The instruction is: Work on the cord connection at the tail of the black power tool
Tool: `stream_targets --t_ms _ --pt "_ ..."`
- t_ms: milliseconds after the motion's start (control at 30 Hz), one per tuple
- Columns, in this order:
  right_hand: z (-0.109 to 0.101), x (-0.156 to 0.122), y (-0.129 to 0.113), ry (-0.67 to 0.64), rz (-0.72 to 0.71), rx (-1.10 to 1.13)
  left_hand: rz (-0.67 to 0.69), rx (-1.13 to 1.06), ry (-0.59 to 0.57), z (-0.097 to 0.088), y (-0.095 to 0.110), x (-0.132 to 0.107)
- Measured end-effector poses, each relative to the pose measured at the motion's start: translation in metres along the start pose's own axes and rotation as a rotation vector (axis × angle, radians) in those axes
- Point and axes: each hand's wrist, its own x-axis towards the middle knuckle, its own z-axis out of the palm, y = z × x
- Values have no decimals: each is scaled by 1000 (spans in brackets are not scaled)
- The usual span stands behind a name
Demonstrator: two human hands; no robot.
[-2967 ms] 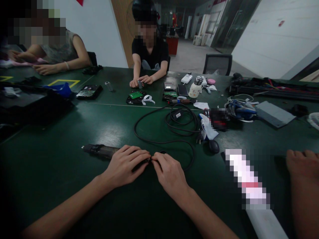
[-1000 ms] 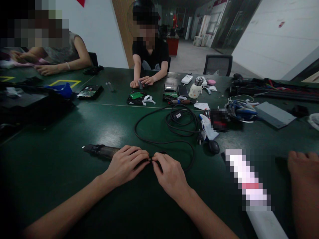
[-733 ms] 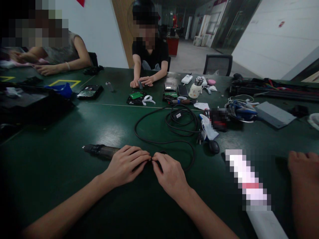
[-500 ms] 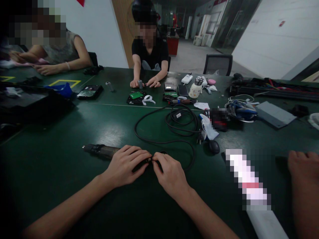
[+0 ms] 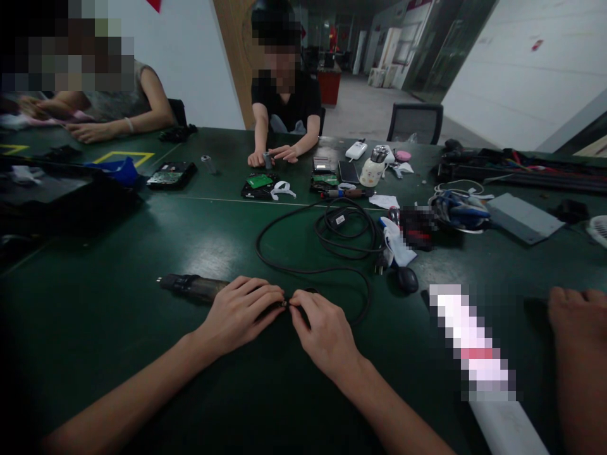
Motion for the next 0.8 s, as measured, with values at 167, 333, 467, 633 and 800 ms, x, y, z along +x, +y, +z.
stream_targets --t_ms 167,333,467,633,800 --pt "2 0 2 -2 6 7 10 -29 -24 0 0 0" --pt "3 -1 3 -10 10 33 -7 2 -4 2 0 0" --pt "1 0 1 -1 10 33 8 -14 -4 1 0 0" --pt "1 0 1 -10 12 27 2 -3 -9 0 0 0" --pt "1 0 1 8 -9 11 13 -15 -4 -1 0 1"
